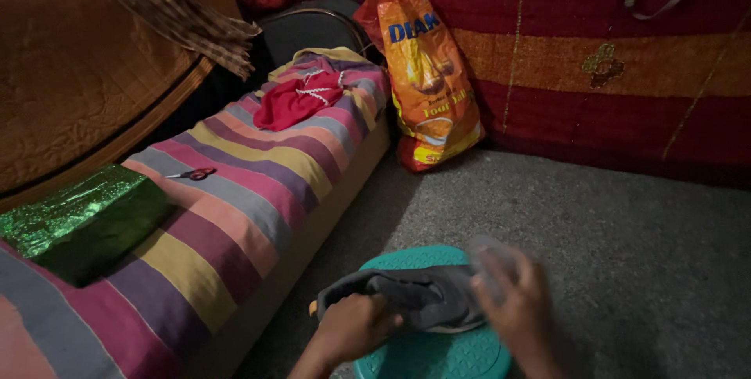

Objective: The person scrubs a grey and orange sneaker with a small brush, then proceeds to tie the laces. The shoe is placed on a small green stool during the process.

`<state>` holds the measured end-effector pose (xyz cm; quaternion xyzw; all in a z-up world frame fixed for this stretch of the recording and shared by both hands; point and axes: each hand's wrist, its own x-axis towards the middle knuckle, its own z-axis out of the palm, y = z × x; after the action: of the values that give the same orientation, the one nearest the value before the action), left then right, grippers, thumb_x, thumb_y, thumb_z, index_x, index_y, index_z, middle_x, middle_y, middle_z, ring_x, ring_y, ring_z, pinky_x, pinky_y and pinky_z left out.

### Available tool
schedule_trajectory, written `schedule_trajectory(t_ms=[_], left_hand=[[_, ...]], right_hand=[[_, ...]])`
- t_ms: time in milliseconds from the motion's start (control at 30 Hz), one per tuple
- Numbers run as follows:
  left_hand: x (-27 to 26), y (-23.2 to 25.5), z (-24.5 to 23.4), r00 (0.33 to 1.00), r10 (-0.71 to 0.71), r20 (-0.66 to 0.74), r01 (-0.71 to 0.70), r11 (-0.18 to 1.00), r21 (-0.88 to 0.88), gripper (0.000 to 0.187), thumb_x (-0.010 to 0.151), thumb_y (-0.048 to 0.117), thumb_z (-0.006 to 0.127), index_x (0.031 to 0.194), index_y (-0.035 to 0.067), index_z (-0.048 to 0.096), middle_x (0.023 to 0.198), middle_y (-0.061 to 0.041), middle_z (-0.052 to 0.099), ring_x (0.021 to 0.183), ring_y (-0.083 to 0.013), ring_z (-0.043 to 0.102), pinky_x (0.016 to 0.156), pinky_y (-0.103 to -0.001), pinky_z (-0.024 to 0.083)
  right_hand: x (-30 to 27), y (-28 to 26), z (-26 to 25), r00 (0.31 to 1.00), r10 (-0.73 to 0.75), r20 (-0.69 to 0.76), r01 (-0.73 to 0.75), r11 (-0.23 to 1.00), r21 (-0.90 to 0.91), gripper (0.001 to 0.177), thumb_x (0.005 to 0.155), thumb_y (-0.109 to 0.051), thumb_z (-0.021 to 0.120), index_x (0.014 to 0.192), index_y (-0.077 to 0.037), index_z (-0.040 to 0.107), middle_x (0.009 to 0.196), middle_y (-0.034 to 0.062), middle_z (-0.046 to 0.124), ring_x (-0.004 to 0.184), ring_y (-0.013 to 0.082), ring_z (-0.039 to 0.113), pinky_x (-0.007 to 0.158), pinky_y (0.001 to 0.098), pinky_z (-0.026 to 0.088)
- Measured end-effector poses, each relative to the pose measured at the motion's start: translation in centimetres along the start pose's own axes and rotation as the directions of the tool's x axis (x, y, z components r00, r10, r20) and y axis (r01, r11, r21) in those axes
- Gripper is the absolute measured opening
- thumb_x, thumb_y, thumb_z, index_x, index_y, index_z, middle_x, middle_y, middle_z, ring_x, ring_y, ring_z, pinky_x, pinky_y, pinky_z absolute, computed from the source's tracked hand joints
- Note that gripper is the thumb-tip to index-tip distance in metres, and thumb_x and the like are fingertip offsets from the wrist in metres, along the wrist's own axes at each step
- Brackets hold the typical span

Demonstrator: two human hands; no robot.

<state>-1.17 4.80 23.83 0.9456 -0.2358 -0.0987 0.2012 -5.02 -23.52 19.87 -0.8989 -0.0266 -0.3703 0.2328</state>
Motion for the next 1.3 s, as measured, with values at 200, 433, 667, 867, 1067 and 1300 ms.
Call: schedule_trajectory(t_ms=[200,433,667,867,1067,1300], left_hand=[[1.9,-1.0,0.4,0.993,-0.076,-0.089,0.048,0.96,-0.276,0.035,0.096,0.037,0.06,0.092,0.004,0.072,0.088,-0.02,0.072,0.085,-0.0345,0.071,0.078,-0.043,0.053],[2.0,-0.9,-0.7,0.977,-0.114,-0.179,0.003,0.851,-0.526,0.031,0.099,0.03,0.06,0.095,0.001,0.07,0.084,-0.015,0.072,0.08,-0.0239,0.068,0.073,-0.037,0.053],[3.2,0.2,0.5,0.99,-0.113,0.087,0.119,0.315,-0.941,0.023,0.103,0.026,0.057,0.1,0.006,0.066,0.086,-0.003,0.065,0.075,-0.0121,0.06,0.066,-0.03,0.051],[2.5,-1.1,1.6,0.978,-0.146,0.15,0.167,0.112,-0.98,0.022,0.101,0.026,0.052,0.1,0.007,0.064,0.086,-0.003,0.069,0.077,-0.013,0.066,0.072,-0.028,0.058],[2.8,-0.9,2.3,0.982,-0.134,0.135,0.148,0.092,-0.985,0.022,0.103,0.025,0.054,0.1,0.006,0.063,0.086,-0.001,0.068,0.075,-0.0099,0.064,0.071,-0.025,0.057],[4.0,-1.0,3.5,0.986,-0.134,0.098,0.106,0.048,-0.993,0.018,0.103,0.025,0.059,0.099,0.008,0.063,0.084,0.0,0.065,0.073,-0.0091,0.062,0.067,-0.026,0.055]], right_hand=[[-1.5,-4.7,1.5,0.944,-0.123,0.305,0.107,0.992,0.07,0.059,0.084,-0.033,0.069,0.142,-0.03,0.061,0.142,0.0215,0.051,0.118,0.0412,0.054,0.088,0.0516,0.054],[1.3,1.1,-0.5,0.986,0.13,-0.104,-0.125,0.991,0.055,0.05,0.092,-0.027,0.065,0.14,-0.02,0.056,0.138,0.0204,0.056,0.123,0.0393,0.057,0.094,0.0512,0.054],[-4.5,-6.2,4.2,0.918,-0.396,-0.014,0.38,0.869,0.317,0.058,0.085,-0.033,0.072,0.139,-0.028,0.055,0.139,0.0245,0.047,0.123,0.0444,0.053,0.094,0.0574,0.05],[-1.0,-1.8,1.7,0.966,-0.2,0.164,0.191,0.979,0.067,0.051,0.09,-0.022,0.063,0.141,-0.026,0.057,0.142,0.0258,0.048,0.117,0.0394,0.055,0.088,0.0488,0.055],[0.5,0.8,-1.4,0.956,0.275,0.098,-0.292,0.911,0.29,0.047,0.09,-0.032,0.062,0.136,-0.02,0.06,0.133,0.0208,0.059,0.113,0.0356,0.062,0.086,0.0468,0.057],[-3.3,-5.4,2.0,0.726,-0.26,0.636,0.026,0.935,0.353,0.047,0.091,-0.047,0.072,0.136,-0.034,0.064,0.132,0.0077,0.062,0.116,0.0267,0.066,0.094,0.0468,0.056]])
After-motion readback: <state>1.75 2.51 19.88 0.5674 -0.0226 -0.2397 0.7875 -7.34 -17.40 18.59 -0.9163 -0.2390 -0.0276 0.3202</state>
